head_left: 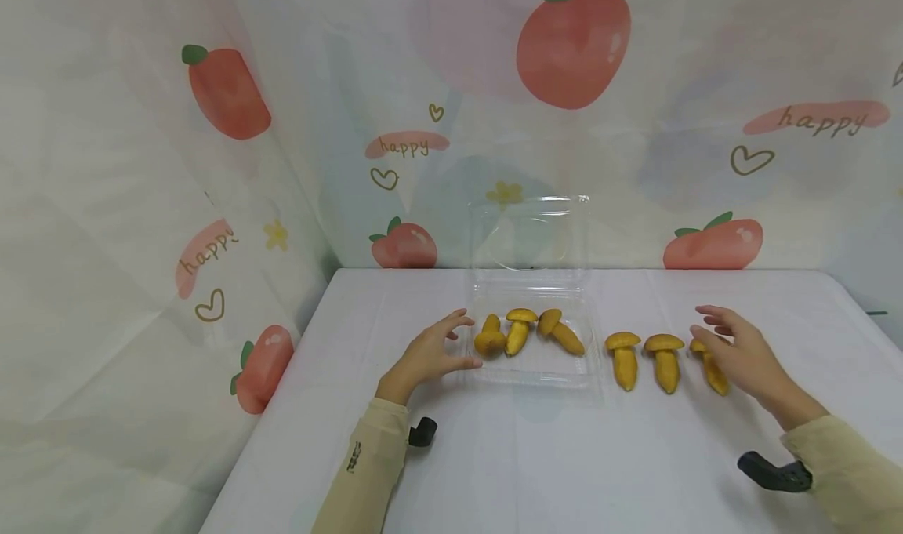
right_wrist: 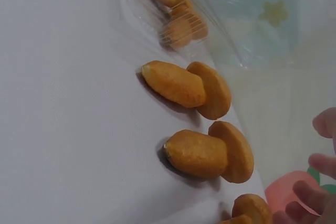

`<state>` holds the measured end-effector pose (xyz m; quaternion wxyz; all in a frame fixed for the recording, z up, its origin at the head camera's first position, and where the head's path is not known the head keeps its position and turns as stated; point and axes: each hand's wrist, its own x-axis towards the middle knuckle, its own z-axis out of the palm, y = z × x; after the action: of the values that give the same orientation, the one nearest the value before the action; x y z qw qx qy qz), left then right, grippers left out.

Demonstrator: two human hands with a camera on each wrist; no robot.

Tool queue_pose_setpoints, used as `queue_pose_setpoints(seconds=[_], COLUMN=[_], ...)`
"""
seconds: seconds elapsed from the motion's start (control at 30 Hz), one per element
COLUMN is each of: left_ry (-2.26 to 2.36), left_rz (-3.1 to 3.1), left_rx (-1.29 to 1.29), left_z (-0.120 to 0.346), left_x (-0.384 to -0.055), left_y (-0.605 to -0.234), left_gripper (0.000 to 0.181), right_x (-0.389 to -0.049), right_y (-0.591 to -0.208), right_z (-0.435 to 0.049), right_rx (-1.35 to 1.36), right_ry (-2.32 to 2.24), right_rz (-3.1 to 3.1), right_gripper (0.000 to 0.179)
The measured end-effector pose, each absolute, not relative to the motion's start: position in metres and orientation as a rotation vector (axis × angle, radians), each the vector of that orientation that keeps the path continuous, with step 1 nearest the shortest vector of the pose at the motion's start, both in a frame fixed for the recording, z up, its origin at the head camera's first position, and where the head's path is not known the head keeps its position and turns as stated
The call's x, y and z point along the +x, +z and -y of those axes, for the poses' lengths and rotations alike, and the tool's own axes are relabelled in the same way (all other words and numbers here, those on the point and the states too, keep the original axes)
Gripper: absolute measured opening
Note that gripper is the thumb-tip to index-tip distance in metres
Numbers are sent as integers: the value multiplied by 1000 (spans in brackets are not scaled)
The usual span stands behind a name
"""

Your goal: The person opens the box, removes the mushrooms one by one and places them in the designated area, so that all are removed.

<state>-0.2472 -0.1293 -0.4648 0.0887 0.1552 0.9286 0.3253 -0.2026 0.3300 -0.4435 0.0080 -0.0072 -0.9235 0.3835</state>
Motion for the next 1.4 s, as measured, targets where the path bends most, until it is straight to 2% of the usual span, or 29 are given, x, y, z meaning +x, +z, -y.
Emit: queue_pose_setpoints(seconds=[0.73, 1.4], left_ry=[957, 954], left_rz=[-2758, -2762], left_rx=[445, 431], left_z=[129, 128], left_x=[-247, -247], left_y=[-463, -465], left_gripper=[76, 76], right_x=[-201, -203], right_y=[-431, -414], right_z=[-289, -241], right_rx=[211, 286], right_ry=[1326, 1499], right_rz=[2815, 2835], right_gripper=[58, 59])
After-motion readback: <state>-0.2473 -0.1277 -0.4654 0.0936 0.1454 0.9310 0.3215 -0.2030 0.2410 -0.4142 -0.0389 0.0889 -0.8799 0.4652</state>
